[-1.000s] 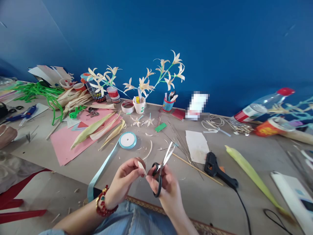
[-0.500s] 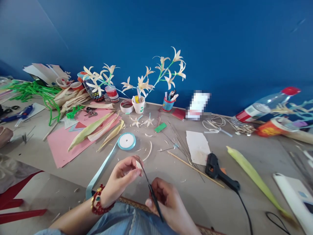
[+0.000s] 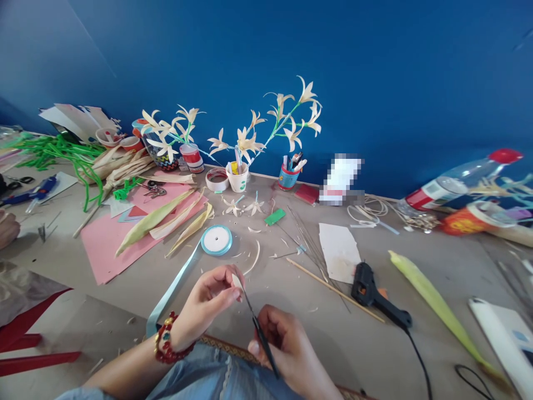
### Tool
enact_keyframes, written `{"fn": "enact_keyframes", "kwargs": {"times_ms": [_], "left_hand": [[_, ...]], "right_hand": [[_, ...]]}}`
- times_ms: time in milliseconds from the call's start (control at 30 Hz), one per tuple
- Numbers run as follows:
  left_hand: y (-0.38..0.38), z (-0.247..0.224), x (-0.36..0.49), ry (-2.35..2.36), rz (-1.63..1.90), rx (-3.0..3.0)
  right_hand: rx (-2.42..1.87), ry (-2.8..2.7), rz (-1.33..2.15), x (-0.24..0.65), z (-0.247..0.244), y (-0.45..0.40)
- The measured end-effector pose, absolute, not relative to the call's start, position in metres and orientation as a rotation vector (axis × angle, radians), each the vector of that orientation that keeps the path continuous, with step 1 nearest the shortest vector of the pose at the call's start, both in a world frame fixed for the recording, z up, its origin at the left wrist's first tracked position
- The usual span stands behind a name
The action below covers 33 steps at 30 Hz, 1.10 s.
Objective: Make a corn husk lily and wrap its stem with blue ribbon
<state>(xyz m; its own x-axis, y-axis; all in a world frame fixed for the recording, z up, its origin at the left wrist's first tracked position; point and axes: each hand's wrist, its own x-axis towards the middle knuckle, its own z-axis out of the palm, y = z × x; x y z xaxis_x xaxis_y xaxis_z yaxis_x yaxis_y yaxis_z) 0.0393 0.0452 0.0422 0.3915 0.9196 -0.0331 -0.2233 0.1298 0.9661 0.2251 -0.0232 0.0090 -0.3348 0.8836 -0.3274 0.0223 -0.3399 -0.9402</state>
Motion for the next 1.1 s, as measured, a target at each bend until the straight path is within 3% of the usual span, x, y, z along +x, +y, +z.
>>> {"fn": "enact_keyframes", "kwargs": {"times_ms": [1100], "left_hand": [[0.052,0.051,0.03,0.788,0.837,1.369]], "right_hand": [[-1.239,-1.217,1.829,0.228,0.019,-0.021]]}}
